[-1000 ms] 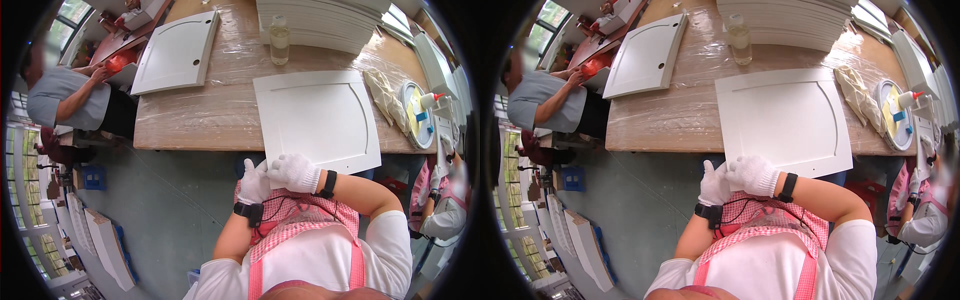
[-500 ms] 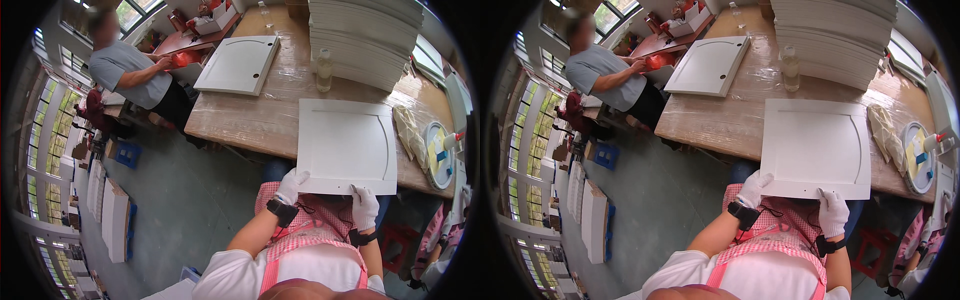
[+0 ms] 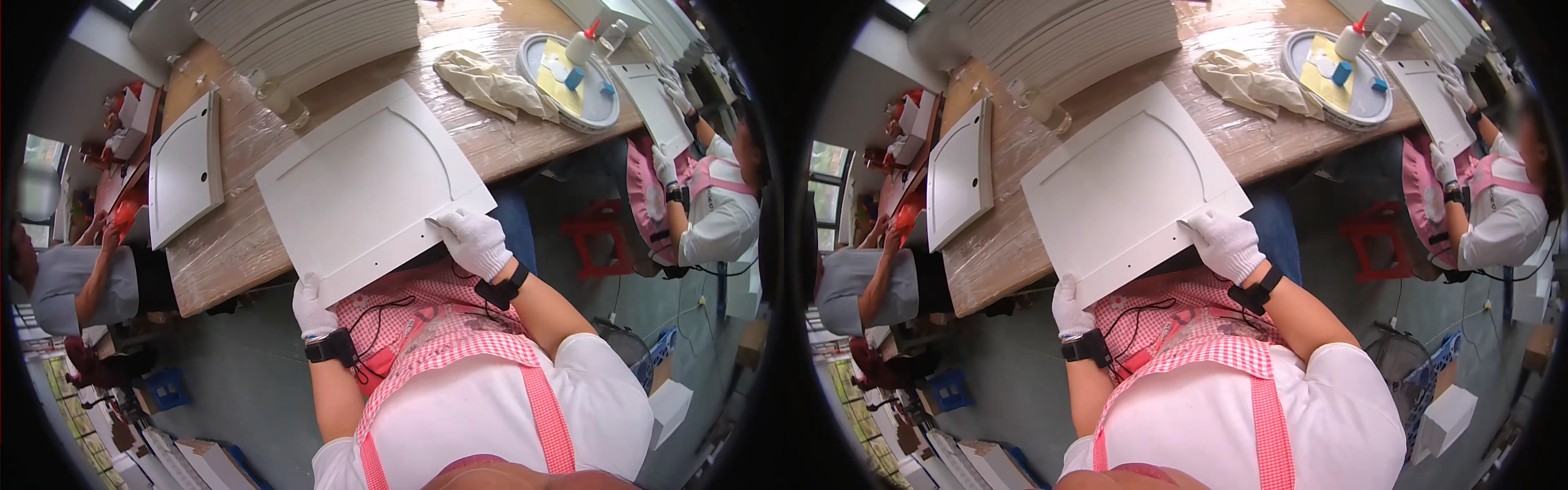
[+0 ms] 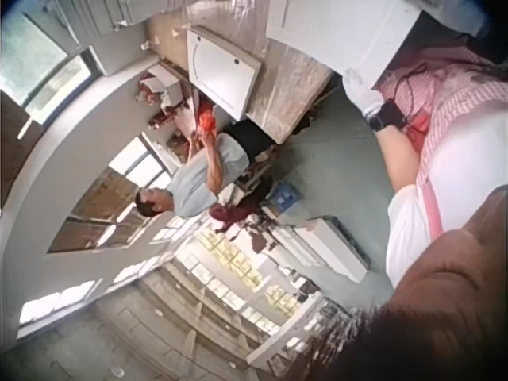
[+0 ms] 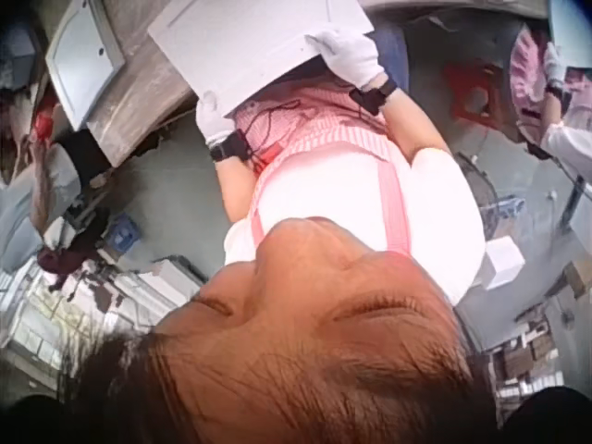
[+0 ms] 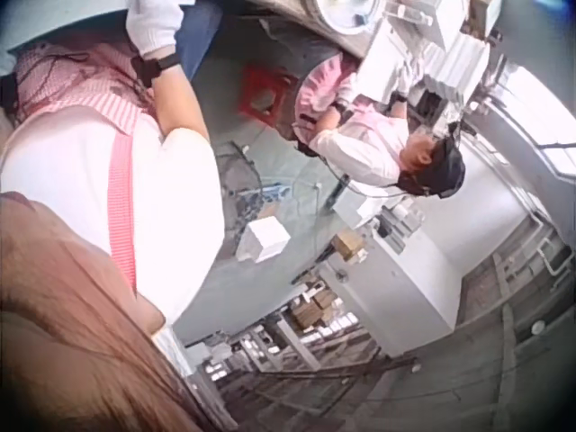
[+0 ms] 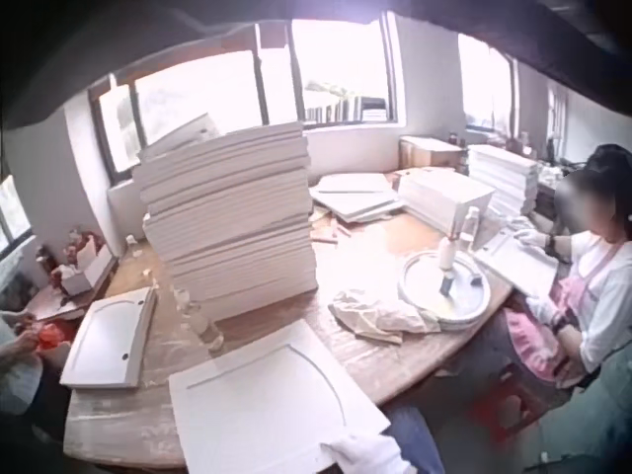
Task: Wiping and cleaning white furniture panels with a cloth and cleaning solution.
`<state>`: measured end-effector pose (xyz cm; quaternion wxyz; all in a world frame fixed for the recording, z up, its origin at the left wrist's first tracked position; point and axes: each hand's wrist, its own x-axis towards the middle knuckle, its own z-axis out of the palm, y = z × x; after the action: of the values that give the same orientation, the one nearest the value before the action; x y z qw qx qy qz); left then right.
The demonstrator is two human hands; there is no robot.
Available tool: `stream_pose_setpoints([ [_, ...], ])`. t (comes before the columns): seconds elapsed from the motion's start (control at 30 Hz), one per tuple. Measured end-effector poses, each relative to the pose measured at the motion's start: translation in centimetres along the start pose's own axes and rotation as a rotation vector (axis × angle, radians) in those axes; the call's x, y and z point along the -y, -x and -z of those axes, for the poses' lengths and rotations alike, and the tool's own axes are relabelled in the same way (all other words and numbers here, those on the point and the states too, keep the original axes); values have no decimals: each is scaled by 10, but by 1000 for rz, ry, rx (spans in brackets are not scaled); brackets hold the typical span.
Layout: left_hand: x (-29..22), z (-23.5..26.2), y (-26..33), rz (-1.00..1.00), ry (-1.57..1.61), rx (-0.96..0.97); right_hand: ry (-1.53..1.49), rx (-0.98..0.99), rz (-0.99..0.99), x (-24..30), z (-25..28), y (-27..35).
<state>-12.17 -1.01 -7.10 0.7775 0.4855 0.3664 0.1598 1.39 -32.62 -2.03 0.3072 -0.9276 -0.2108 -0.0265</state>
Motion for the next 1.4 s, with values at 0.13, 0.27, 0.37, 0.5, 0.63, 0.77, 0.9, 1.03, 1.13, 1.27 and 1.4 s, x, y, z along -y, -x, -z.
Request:
stream_pose_setpoints([
  [0.13, -6, -8, 6, 34, -50, -5, 82, -218, -198, -68, 41, -13],
  [0.27, -5, -12, 1, 33, -89, 33, 119, -309, -441, -136, 79, -21],
  [0.37, -7, -7, 4, 20, -161, 49, -62, -231, -440, -135, 89, -53],
  [0.5, -6, -9, 9, 34, -146, -12, -119, -25, -351, -125, 70, -128],
  [0.63, -8, -14, 12, 38, -172, -57, -202, -10, -296, -124, 54, -206],
  [0.77, -6, -10, 12, 52, -147, -83, 6, -192, -164, -121, 63, -247],
  [0.9, -11, -21, 10, 84, -158, -130, 415, -171, -18, -147, 54, -222],
  [1.03, -12, -24, 8, 72, -104, -133, 371, -93, -22, -163, 53, -187],
  [1.13, -11, -23, 7, 78, -56, -89, 294, -197, 17, -171, 71, -169],
  [1.27, -13, -23, 7, 103, -14, -49, 84, -238, -74, -139, 117, -148],
  [1.4, -7, -5, 5, 92, 63, -4, -182, -133, 111, -64, 146, -105],
])
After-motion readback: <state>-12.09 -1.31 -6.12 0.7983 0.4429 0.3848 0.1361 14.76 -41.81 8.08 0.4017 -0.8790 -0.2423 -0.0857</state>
